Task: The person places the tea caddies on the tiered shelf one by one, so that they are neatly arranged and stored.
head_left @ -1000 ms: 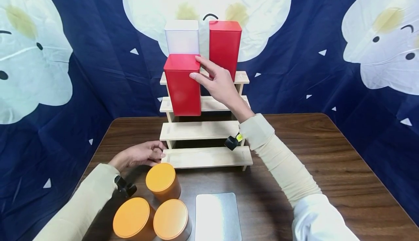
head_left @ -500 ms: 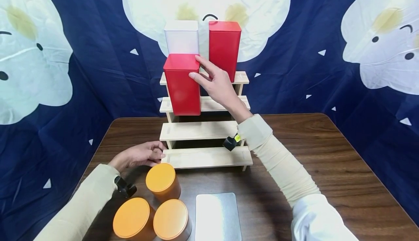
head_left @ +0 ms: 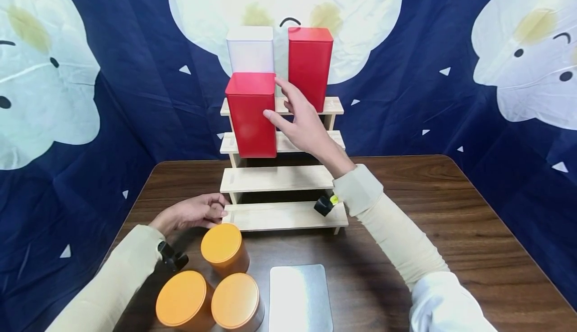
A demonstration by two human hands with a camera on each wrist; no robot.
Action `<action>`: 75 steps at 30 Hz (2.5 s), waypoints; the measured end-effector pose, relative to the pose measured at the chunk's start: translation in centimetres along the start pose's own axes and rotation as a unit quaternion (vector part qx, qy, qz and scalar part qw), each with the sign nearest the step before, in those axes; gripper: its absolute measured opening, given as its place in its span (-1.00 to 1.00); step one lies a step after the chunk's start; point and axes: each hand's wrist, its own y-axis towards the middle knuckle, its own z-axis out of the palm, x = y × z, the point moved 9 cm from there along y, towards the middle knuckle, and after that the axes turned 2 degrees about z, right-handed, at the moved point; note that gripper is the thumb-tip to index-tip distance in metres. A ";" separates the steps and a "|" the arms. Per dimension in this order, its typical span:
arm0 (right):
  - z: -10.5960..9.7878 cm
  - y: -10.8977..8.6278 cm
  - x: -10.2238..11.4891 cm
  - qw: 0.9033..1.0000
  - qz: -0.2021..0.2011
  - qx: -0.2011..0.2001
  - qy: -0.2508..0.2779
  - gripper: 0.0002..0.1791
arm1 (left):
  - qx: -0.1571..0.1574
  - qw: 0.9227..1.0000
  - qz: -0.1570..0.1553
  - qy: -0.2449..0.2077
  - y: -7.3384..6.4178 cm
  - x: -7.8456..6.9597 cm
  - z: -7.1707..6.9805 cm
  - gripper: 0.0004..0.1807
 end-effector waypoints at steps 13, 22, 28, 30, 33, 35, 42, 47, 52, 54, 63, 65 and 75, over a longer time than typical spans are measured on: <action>-2.2 -4.1 3.3 0.999 -0.031 0.002 0.012 -0.30 | -0.012 1.000 -0.014 -0.003 0.1 0.1 -0.2 -0.74; -3.0 -6.9 3.2 0.999 -0.042 0.002 0.025 -0.34 | -0.019 1.000 -0.014 0.009 0.0 0.1 -0.3 -0.72; -3.0 -8.0 1.6 0.998 -0.052 0.012 0.045 -0.33 | -0.021 1.000 -0.014 0.012 -0.1 0.1 -0.3 -0.70; -2.9 -8.5 1.5 0.997 -0.043 0.019 0.055 -0.34 | -0.021 1.000 -0.014 0.011 -0.1 0.1 -0.3 -0.70; -2.9 -9.5 1.8 0.996 -0.021 0.032 0.079 -0.34 | -0.020 1.000 -0.013 0.009 0.0 0.1 -0.3 -0.70; -2.8 -10.1 2.2 0.995 -0.007 0.042 0.094 -0.35 | -0.019 1.000 -0.012 0.009 0.0 0.1 -0.2 -0.70; -2.4 -12.2 2.2 0.991 -0.007 0.059 0.117 -0.36 | -0.020 1.000 -0.018 0.008 -0.1 0.1 -0.2 -0.70; -1.7 -13.7 1.3 0.990 -0.025 0.072 0.120 -0.36 | -0.016 1.000 -0.016 0.009 -0.1 0.1 0.0 -0.71; -0.6 -15.2 0.9 0.987 -0.024 0.098 0.124 -0.36 | -0.011 1.000 -0.014 0.010 -0.3 0.0 0.0 -0.70; -0.2 -15.9 0.7 0.987 -0.016 0.109 0.120 -0.36 | -0.008 1.000 -0.012 0.010 -0.3 -0.1 0.1 -0.70; 1.3 -19.5 0.0 0.984 0.007 0.142 0.109 -0.38 | -0.002 1.000 -0.005 0.008 -0.2 -0.1 0.1 -0.70; 1.5 -20.1 -0.2 0.983 0.017 0.150 0.106 -0.37 | -0.007 1.000 -0.008 0.007 -0.1 0.0 -0.1 -0.71; 2.2 -22.9 0.7 0.975 -0.022 0.215 0.055 -0.39 | -0.010 1.000 -0.014 0.013 0.0 0.0 0.0 -0.71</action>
